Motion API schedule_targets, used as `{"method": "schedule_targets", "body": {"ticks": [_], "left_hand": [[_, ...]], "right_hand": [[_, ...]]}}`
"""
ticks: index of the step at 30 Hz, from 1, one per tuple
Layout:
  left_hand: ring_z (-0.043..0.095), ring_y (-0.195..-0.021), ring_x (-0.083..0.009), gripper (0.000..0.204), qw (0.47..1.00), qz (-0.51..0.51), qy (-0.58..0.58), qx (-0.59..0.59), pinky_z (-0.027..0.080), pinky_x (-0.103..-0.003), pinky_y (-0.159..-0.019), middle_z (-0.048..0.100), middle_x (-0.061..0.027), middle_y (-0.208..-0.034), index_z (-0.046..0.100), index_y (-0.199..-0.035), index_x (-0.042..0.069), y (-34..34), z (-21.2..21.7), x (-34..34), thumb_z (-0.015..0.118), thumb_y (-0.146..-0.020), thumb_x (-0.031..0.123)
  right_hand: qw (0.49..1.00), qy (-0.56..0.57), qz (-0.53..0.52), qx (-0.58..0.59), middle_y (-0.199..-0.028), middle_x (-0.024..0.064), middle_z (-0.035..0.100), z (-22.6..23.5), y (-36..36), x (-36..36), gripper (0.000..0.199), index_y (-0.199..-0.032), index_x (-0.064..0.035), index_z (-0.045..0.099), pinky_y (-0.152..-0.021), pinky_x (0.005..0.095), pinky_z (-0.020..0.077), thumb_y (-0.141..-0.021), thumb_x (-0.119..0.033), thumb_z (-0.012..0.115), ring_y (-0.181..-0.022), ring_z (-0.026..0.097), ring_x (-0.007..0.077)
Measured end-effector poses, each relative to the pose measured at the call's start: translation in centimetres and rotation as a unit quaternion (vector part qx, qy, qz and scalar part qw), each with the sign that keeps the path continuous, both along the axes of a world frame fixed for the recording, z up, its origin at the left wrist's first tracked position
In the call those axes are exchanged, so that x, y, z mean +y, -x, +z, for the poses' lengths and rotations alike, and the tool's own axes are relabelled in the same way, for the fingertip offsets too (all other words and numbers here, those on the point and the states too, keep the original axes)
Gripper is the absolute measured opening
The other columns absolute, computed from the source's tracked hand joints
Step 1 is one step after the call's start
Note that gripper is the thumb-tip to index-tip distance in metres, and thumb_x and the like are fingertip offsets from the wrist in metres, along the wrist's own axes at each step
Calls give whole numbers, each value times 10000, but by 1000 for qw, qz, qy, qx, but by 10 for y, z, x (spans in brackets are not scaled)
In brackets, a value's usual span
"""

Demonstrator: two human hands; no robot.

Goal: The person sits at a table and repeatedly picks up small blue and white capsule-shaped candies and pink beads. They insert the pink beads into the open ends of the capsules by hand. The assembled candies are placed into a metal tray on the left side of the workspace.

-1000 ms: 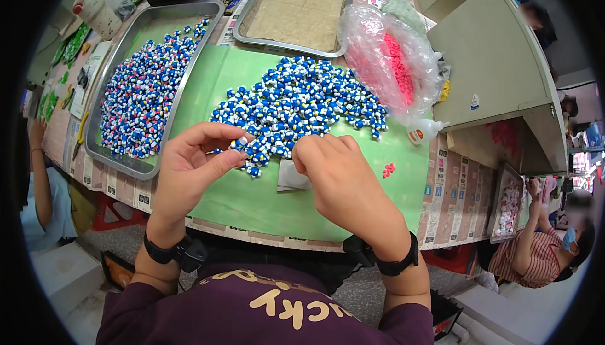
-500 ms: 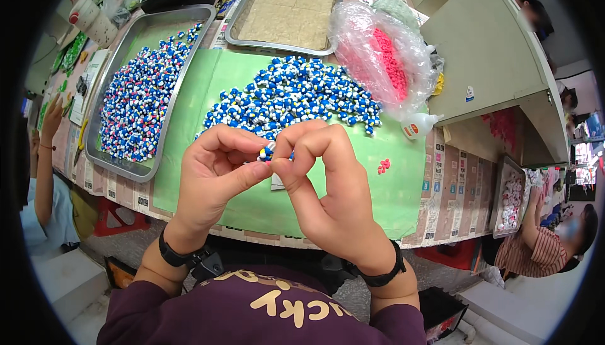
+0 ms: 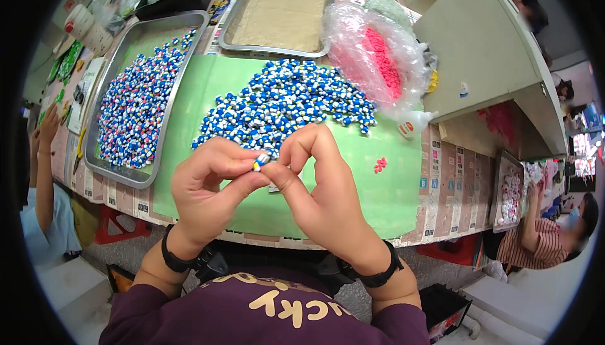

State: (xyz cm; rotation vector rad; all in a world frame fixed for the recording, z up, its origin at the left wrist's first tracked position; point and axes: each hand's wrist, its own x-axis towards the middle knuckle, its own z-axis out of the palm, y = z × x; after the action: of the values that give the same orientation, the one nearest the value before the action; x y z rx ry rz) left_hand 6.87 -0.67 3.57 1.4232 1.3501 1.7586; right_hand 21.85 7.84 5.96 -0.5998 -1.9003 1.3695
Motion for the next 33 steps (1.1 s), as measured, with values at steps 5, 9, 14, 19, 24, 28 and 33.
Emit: {"method": "schedule_targets", "body": {"ticks": [5, 9, 14, 19, 24, 28, 33], "left_hand": [[659, -788, -176, 229, 995, 21, -43, 87, 538, -260, -654, 656, -144, -1000, 624, -889, 11, 29, 0, -13, 729, -747, -133], [628, -860, -147, 222, 978, 191, -30, 76, 518, -236, -684, 641, -116, -1003, 603, -951, 16, 101, -7, -49, 670, -805, -136], [589, -801, -94, 157, 893, 395, 100, 191, 491, -194, -655, 647, -79, -1046, 643, -1024, 19, 168, -23, -83, 675, -874, -13], [572, -795, -67, 133, 869, 394, 136, 266, 443, -181, -581, 647, -16, -1070, 656, -1034, 25, 136, -6, -74, 658, -907, 64], [602, -883, -194, 252, 924, 118, 242, 273, 496, -300, -668, 593, -90, -1107, 614, -1060, 17, 79, 0, -46, 691, -820, 17], [600, -865, -218, 285, 898, 136, 234, 346, 503, -280, -664, 545, -99, -1063, 594, -1059, 25, 65, -27, -42, 695, -795, -12], [573, -906, -341, 230, 914, 129, 250, 293, 456, -415, -744, 544, -131, -943, 579, -938, 24, 57, -30, -35, 716, -755, 4]], "right_hand": [[998, 50, -45, -6, -877, 30, 495, 2, -34, 25, 307, -889, -60, 430, -752, 252, 445, -829, 13, 722, -815, 506, 109], [977, -24, -189, -95, -817, 33, 548, -4, -92, 66, 207, -851, -23, 471, -759, 266, 468, -835, 44, 666, -781, 551, 119], [943, -102, -174, -264, -775, 73, 591, -39, -126, 77, 108, -840, 6, 526, -731, 291, 484, -805, 79, 596, -750, 604, 162], [930, -101, -122, -330, -730, 115, 576, -46, -110, 75, 129, -827, 4, 493, -644, 321, 468, -788, 88, 583, -704, 604, 219], [904, -125, -121, -390, -688, 124, 558, -47, -108, 77, 133, -833, -2, 489, -590, 330, 448, -790, 86, 579, -634, 585, 233], [921, -95, -104, -363, -685, 123, 558, -45, -101, 78, 142, -837, 0, 491, -575, 338, 441, -781, 78, 596, -610, 573, 246], [924, -180, -54, -334, -701, 104, 549, -50, -84, 77, 167, -837, 1, 495, -600, 326, 446, -766, 85, 621, -661, 571, 230]]}}
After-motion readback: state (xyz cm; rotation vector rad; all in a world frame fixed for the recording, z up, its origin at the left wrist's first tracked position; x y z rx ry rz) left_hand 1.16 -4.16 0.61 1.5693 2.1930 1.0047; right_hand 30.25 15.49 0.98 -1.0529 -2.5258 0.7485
